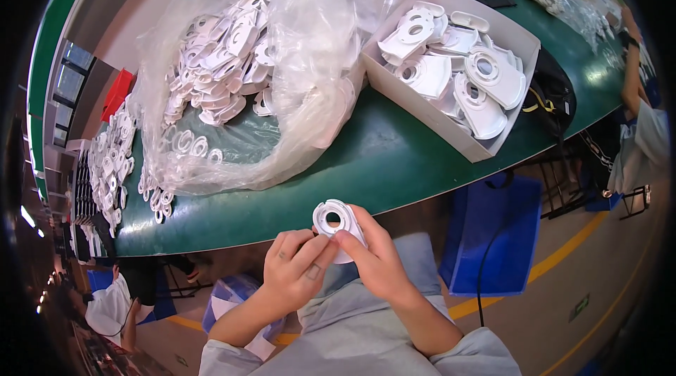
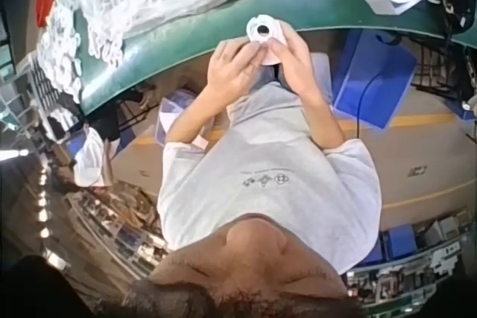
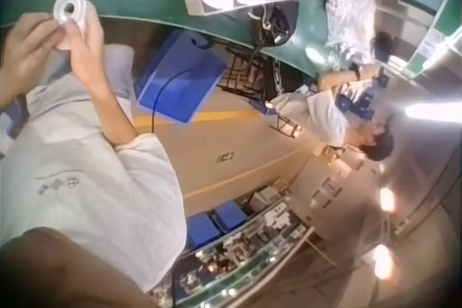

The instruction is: Assemble small plastic circular parts by pressing components together at a factory workbench.

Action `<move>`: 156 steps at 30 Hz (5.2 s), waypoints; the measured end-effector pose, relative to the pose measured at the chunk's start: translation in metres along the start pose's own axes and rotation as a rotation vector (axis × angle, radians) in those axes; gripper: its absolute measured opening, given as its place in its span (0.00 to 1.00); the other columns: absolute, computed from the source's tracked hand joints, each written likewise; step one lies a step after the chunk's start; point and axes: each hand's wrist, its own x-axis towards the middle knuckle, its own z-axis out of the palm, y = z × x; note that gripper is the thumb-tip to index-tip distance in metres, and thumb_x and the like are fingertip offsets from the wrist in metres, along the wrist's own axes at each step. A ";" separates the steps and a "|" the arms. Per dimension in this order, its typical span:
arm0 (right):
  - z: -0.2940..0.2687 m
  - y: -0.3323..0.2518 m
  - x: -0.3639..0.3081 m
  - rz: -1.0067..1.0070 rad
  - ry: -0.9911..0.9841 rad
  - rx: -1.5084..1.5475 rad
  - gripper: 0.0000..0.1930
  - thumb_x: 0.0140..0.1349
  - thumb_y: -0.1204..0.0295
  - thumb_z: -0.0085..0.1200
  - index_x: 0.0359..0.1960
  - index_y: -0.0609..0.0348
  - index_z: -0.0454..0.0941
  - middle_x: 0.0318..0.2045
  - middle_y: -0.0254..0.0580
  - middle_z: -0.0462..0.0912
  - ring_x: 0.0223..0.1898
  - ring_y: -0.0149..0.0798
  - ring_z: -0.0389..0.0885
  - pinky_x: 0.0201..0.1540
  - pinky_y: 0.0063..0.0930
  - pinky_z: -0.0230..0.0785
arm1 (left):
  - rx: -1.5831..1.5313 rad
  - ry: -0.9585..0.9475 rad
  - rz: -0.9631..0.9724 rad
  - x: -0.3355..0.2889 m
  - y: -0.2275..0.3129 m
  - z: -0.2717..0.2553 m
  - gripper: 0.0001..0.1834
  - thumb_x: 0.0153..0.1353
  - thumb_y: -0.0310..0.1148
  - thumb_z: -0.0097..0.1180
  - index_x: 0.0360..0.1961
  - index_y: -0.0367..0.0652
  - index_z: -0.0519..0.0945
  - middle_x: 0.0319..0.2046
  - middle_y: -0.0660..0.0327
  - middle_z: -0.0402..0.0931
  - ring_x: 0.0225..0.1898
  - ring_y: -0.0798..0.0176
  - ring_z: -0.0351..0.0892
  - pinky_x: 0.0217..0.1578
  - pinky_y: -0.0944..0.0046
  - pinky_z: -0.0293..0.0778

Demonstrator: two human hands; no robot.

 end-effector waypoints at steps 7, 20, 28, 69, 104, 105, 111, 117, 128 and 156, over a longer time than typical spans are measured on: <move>0.001 0.001 0.001 0.037 -0.024 0.040 0.16 0.65 0.77 0.43 0.54 0.68 0.67 0.44 0.40 0.78 0.46 0.29 0.75 0.52 0.23 0.66 | 0.146 0.007 -0.019 0.002 0.019 -0.001 0.18 0.38 0.23 0.62 0.35 0.29 0.81 0.38 0.55 0.75 0.36 0.56 0.72 0.29 0.61 0.71; -0.003 0.012 0.001 -0.052 0.017 0.012 0.12 0.63 0.76 0.47 0.47 0.67 0.69 0.39 0.45 0.79 0.39 0.33 0.79 0.43 0.26 0.73 | -0.626 0.320 -0.758 0.017 0.014 -0.023 0.20 0.47 0.15 0.60 0.45 0.32 0.79 0.33 0.57 0.76 0.30 0.67 0.74 0.30 0.72 0.71; 0.005 0.007 -0.003 -0.114 -0.104 0.127 0.13 0.67 0.73 0.44 0.49 0.69 0.69 0.39 0.48 0.80 0.34 0.37 0.83 0.37 0.29 0.78 | -0.984 0.390 -0.929 0.006 0.012 -0.006 0.11 0.55 0.14 0.56 0.40 0.29 0.81 0.34 0.57 0.77 0.33 0.68 0.76 0.33 0.73 0.72; 0.001 -0.092 0.020 0.031 -0.164 -0.515 0.15 0.64 0.71 0.52 0.49 0.65 0.68 0.42 0.43 0.77 0.42 0.30 0.76 0.45 0.26 0.70 | -1.316 0.245 -0.821 0.058 -0.009 -0.003 0.24 0.48 0.20 0.67 0.47 0.33 0.73 0.41 0.59 0.74 0.43 0.68 0.75 0.45 0.68 0.73; -0.187 -0.124 0.026 -0.319 0.642 -0.345 0.29 0.63 0.69 0.48 0.64 0.70 0.58 0.56 0.54 0.71 0.53 0.45 0.74 0.55 0.36 0.66 | -0.579 0.318 -0.229 0.119 0.007 0.067 0.11 0.53 0.30 0.59 0.36 0.39 0.72 0.28 0.55 0.69 0.31 0.50 0.75 0.31 0.56 0.71; -0.176 -0.131 0.018 -0.325 0.701 -0.441 0.27 0.60 0.72 0.50 0.61 0.70 0.63 0.55 0.53 0.72 0.51 0.46 0.73 0.54 0.38 0.65 | -0.572 0.323 -0.228 0.114 0.015 0.070 0.14 0.52 0.31 0.59 0.38 0.38 0.72 0.29 0.54 0.69 0.32 0.51 0.75 0.32 0.56 0.72; -0.138 -0.165 -0.042 -0.293 0.673 -0.741 0.27 0.60 0.72 0.49 0.62 0.70 0.64 0.58 0.55 0.69 0.54 0.49 0.69 0.57 0.41 0.60 | -0.477 0.363 -0.076 0.101 0.054 0.029 0.13 0.54 0.37 0.54 0.38 0.42 0.73 0.26 0.61 0.68 0.28 0.58 0.73 0.25 0.61 0.70; -0.099 -0.151 -0.057 -0.122 0.610 -0.186 0.32 0.63 0.59 0.44 0.67 0.62 0.56 0.63 0.52 0.64 0.63 0.52 0.62 0.64 0.44 0.52 | -0.330 0.403 -0.007 0.075 0.049 -0.031 0.12 0.53 0.34 0.52 0.38 0.42 0.74 0.25 0.62 0.66 0.27 0.61 0.72 0.24 0.61 0.70; 0.042 -0.104 -0.019 0.227 0.083 -0.025 0.33 0.60 0.58 0.47 0.65 0.63 0.59 0.61 0.49 0.67 0.62 0.49 0.64 0.65 0.46 0.53 | 0.000 0.349 -0.038 -0.043 0.037 -0.180 0.14 0.49 0.29 0.59 0.38 0.35 0.79 0.23 0.61 0.70 0.23 0.64 0.73 0.21 0.67 0.69; 0.572 0.098 0.461 -0.308 0.112 -0.705 0.51 0.41 0.57 0.64 0.70 0.40 0.50 0.60 0.61 0.62 0.59 0.58 0.66 0.59 0.43 0.64 | 0.620 0.340 -1.538 -0.291 -0.264 -0.188 0.27 0.58 0.42 0.54 0.57 0.43 0.70 0.62 0.49 0.61 0.66 0.49 0.55 0.65 0.48 0.47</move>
